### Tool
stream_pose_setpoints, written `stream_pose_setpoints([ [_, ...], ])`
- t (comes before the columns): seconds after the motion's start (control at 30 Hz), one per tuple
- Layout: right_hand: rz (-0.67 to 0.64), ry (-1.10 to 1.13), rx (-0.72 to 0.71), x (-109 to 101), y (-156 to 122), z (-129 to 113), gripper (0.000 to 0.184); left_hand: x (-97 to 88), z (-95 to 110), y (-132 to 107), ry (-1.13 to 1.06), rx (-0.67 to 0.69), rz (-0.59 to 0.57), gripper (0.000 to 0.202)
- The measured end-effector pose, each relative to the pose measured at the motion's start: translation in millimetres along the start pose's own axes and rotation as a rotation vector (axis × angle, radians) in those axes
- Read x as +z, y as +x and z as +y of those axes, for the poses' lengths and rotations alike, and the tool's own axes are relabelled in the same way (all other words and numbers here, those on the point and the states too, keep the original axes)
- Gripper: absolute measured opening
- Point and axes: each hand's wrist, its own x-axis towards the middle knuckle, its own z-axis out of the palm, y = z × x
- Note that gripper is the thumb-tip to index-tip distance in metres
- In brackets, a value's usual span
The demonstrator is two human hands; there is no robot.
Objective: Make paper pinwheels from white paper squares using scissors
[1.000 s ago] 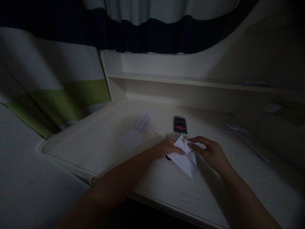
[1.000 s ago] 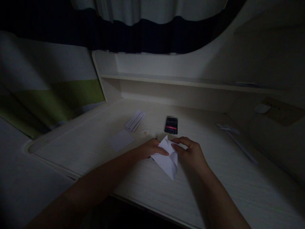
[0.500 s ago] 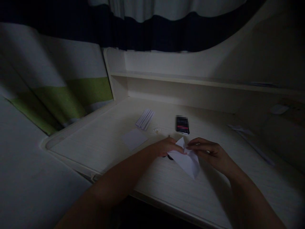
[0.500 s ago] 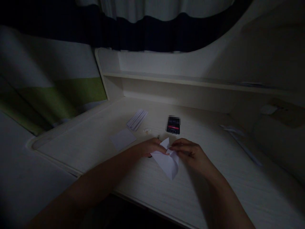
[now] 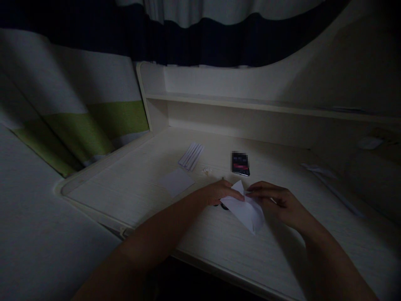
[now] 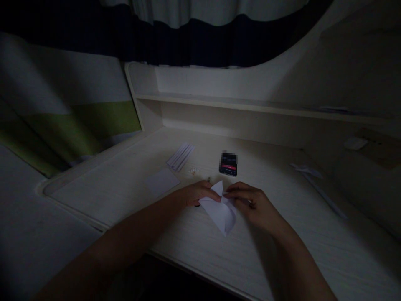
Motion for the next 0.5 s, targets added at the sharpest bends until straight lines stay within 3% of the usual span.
stream_pose_setpoints([
  [0.33, 0.038, 0.055, 0.116, 8.2, 4.8, -1.3, 0.013, 0.5, 2.4, 0.7, 0.016, -0.004, -0.031, 0.016],
  [0.5, 0.025, 0.082, 0.299, 7.5, 5.2, -1.7, 0.015, 4.2, 4.1, -1.5, -0.026, 0.010, -0.063, 0.017],
])
